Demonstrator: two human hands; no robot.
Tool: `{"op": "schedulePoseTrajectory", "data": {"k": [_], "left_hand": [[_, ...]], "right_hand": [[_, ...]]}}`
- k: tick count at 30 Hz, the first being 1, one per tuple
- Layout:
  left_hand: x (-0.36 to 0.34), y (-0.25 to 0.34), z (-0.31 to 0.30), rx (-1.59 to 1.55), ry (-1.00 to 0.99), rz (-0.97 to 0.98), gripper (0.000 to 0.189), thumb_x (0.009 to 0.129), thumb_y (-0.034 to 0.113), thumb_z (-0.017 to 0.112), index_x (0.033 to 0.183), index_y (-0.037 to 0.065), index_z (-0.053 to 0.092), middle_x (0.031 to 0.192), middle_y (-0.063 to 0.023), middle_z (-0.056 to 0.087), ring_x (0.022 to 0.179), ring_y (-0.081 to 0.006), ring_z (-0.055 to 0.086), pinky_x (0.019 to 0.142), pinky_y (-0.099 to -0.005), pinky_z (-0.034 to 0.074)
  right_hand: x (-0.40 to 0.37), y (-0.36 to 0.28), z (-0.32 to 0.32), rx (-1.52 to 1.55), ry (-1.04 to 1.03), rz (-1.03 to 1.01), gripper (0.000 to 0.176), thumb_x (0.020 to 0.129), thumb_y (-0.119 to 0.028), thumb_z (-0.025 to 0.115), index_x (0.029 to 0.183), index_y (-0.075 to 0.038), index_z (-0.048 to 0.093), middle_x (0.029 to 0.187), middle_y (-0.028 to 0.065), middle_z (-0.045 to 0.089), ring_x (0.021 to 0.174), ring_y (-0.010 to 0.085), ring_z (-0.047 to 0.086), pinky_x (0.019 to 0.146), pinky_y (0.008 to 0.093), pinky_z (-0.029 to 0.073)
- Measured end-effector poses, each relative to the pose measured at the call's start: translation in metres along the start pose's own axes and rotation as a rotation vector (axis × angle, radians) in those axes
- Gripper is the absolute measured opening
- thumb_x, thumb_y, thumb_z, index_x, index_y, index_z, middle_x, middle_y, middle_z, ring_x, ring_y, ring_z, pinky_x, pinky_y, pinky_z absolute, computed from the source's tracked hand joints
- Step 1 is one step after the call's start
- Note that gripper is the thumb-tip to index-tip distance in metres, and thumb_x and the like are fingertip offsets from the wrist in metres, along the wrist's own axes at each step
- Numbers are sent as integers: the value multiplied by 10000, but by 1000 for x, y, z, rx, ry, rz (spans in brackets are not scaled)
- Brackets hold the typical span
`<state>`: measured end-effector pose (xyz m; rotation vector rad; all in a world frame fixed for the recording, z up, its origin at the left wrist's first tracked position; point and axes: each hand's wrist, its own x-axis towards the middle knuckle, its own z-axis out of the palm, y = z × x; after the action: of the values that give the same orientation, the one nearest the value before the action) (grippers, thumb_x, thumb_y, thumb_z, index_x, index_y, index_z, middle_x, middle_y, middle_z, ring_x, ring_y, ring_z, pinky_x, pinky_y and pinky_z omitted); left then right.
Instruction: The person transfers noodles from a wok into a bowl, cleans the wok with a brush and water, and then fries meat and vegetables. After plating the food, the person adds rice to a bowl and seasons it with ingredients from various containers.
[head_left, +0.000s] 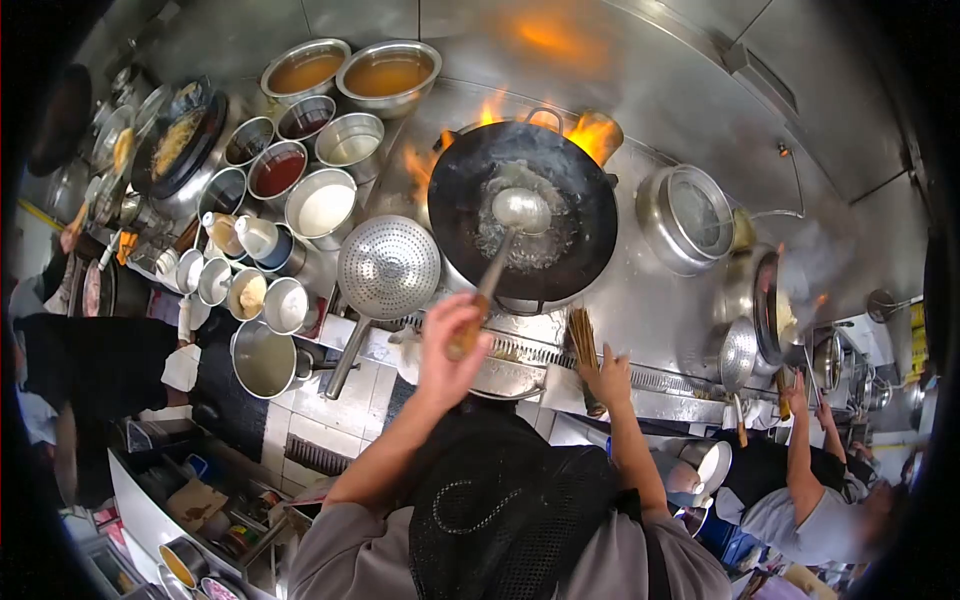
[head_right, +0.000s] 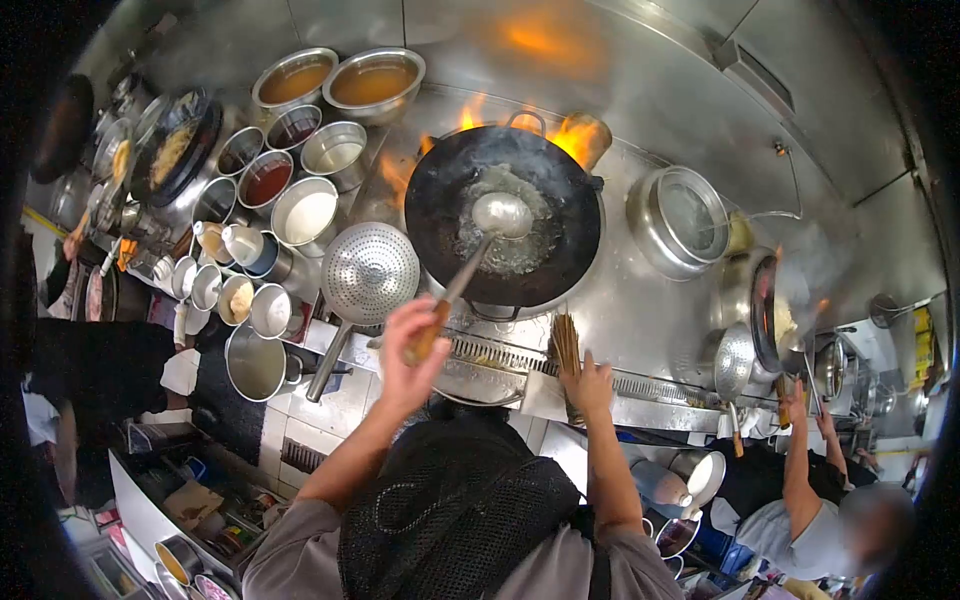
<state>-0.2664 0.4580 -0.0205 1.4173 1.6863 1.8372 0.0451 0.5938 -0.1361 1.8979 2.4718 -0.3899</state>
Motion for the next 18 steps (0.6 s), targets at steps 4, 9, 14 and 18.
{"op": "schedulePoseTrajectory", "data": {"k": [4,9,14,18], "left_hand": [[7,4,-64,-423,145,-374,319,869,-24,639,1164,54,546,1258,-137,569,1121,-193,569,994,-303,438],[3,-16,-116,151,1,-515,316,845,-2,674,1141,17,568,1046,-134,658,904,-208,662,780,-301,529],[19,-13,-103,691,-362,-374,394,829,215,704,1177,92,566,949,-189,663,835,-382,654,696,-440,526],[37,1,-101,785,-383,-401,389,835,267,685,1191,154,573,922,-158,664,817,-369,653,677,-455,529]], "right_hand": [[-14,23,18,229,-249,100,725,788,-352,729,1393,-75,441,1097,349,582,1083,470,559,941,467,451],[-4,33,-31,923,-87,119,636,895,-239,641,1446,-46,389,1132,135,623,1006,241,597,872,338,478],[66,-100,-136,821,-108,-10,677,907,-300,644,1464,-44,355,1208,182,607,1057,270,608,944,343,458],[166,-139,-72,388,-123,-442,643,910,-416,600,1430,-90,411,1306,237,556,1115,421,592,955,425,470]]}}
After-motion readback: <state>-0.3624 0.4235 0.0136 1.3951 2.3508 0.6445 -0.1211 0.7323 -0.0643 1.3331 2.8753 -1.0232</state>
